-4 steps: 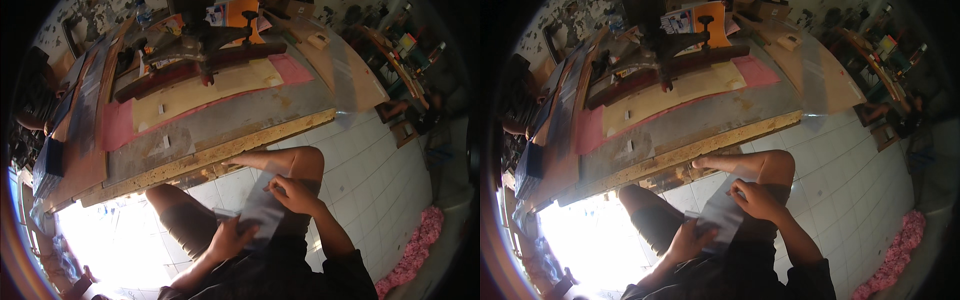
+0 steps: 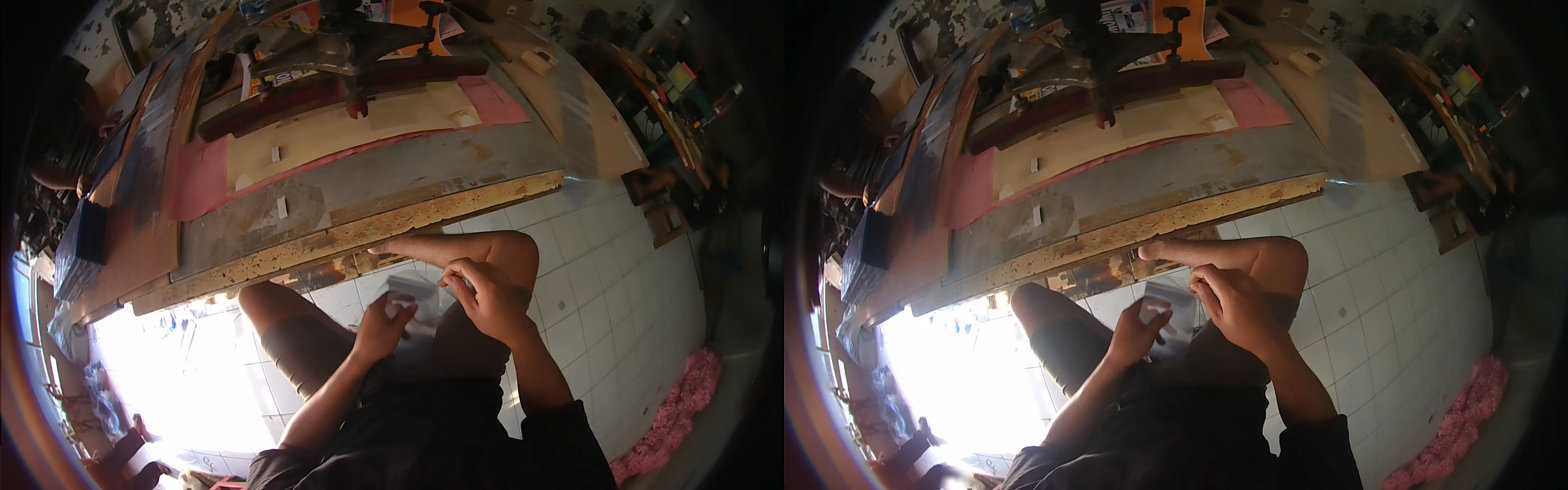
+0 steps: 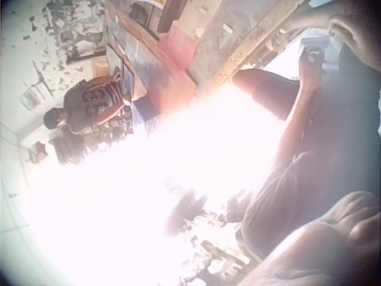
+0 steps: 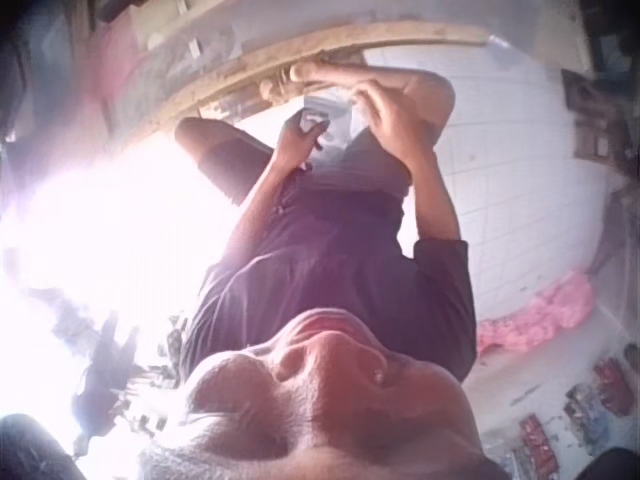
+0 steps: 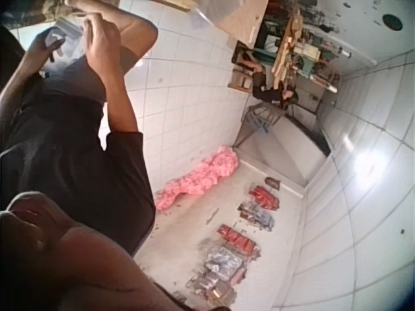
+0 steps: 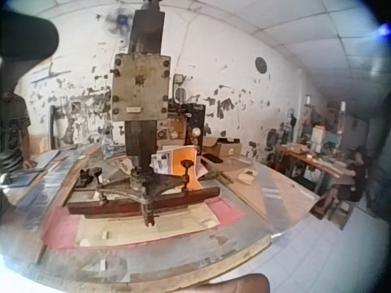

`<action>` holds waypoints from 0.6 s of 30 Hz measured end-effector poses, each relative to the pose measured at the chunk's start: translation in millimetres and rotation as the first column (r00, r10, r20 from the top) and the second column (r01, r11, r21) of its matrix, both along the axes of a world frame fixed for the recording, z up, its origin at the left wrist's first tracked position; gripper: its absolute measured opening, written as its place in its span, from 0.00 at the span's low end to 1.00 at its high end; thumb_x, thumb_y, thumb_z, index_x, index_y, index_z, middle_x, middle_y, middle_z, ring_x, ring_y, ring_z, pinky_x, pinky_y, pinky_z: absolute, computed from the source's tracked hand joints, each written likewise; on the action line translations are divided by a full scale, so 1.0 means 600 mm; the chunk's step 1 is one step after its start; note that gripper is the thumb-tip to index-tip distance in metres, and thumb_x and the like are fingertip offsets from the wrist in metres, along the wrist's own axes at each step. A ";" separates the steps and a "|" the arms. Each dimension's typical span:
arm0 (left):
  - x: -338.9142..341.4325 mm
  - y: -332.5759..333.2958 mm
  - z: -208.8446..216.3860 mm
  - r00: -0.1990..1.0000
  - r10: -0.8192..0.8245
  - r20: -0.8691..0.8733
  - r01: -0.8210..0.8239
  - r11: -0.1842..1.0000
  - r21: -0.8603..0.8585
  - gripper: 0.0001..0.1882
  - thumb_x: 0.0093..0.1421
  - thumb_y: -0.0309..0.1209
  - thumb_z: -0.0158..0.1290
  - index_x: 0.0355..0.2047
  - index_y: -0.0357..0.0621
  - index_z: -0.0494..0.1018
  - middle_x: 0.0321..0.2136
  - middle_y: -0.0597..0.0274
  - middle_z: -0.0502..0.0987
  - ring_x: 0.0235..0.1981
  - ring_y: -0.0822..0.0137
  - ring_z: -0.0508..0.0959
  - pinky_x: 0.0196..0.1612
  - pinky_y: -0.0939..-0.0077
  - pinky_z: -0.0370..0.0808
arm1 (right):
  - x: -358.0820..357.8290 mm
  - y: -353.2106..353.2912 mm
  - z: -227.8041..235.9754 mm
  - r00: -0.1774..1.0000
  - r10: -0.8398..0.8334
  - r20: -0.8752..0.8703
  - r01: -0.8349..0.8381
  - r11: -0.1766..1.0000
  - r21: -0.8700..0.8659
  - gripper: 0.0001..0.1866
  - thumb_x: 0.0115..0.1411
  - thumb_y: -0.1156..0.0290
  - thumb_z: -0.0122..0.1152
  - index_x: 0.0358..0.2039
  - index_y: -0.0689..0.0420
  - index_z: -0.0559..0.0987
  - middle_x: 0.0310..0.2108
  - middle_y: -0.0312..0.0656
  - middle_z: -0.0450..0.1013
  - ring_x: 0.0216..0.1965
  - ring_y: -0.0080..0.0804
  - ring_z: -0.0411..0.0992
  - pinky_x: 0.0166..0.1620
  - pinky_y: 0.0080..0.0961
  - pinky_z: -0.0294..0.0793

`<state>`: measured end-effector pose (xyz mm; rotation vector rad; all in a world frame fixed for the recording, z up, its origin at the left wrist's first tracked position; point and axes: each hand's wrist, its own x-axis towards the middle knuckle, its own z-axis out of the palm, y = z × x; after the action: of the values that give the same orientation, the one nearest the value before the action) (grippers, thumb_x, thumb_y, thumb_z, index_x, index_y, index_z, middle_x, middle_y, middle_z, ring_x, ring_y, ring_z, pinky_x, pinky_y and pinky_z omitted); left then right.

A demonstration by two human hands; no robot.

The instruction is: The person sits at a workbench and repeatedly handles a stack of translucent plastic sheets. They pick up individual sheets, unfold them, and place them back on the table or into the stack. The person also wipes the surface of the workbench with their hand between handling the sheets.

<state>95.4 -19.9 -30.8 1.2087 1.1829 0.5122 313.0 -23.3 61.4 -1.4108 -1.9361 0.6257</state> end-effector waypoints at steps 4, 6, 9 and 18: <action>0.009 0.049 -0.099 0.939 0.249 0.238 -0.272 0.960 0.069 0.16 0.68 0.30 0.59 0.50 0.31 0.72 0.39 0.50 0.82 0.31 0.65 0.86 0.24 0.72 0.80 | -0.019 -0.064 0.076 0.890 0.440 0.122 -0.447 0.893 0.039 0.06 0.64 0.76 0.64 0.41 0.56 0.80 0.41 0.38 0.81 0.45 0.34 0.80 0.53 0.35 0.77; 0.010 0.066 -0.109 0.906 0.308 0.291 -0.347 0.933 0.093 0.17 0.68 0.29 0.58 0.51 0.29 0.71 0.40 0.51 0.82 0.31 0.64 0.86 0.22 0.74 0.80 | -0.025 -0.116 0.095 0.734 0.673 -0.090 -0.679 0.731 -0.070 0.06 0.64 0.76 0.64 0.41 0.55 0.82 0.44 0.35 0.80 0.52 0.32 0.78 0.60 0.34 0.75; 0.004 0.076 -0.090 0.899 0.302 0.317 -0.347 0.933 0.095 0.19 0.69 0.30 0.58 0.53 0.29 0.68 0.43 0.50 0.80 0.33 0.64 0.86 0.25 0.74 0.80 | -0.024 -0.156 0.108 0.579 0.763 -0.287 -0.804 0.594 -0.042 0.08 0.66 0.77 0.61 0.45 0.58 0.82 0.43 0.33 0.80 0.52 0.31 0.80 0.63 0.34 0.74; -0.009 0.050 -0.025 0.938 0.218 0.268 -0.252 0.963 0.098 0.26 0.69 0.37 0.59 0.57 0.28 0.67 0.39 0.51 0.83 0.36 0.63 0.86 0.32 0.73 0.81 | 0.000 -0.096 0.193 0.642 0.764 -0.062 -0.761 0.645 0.065 0.09 0.64 0.71 0.66 0.45 0.54 0.84 0.40 0.31 0.82 0.44 0.24 0.82 0.55 0.29 0.77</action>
<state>90.0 10.3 -45.6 1.0775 1.0892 0.9119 313.0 -81.0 177.3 -0.4428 -2.4327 0.9993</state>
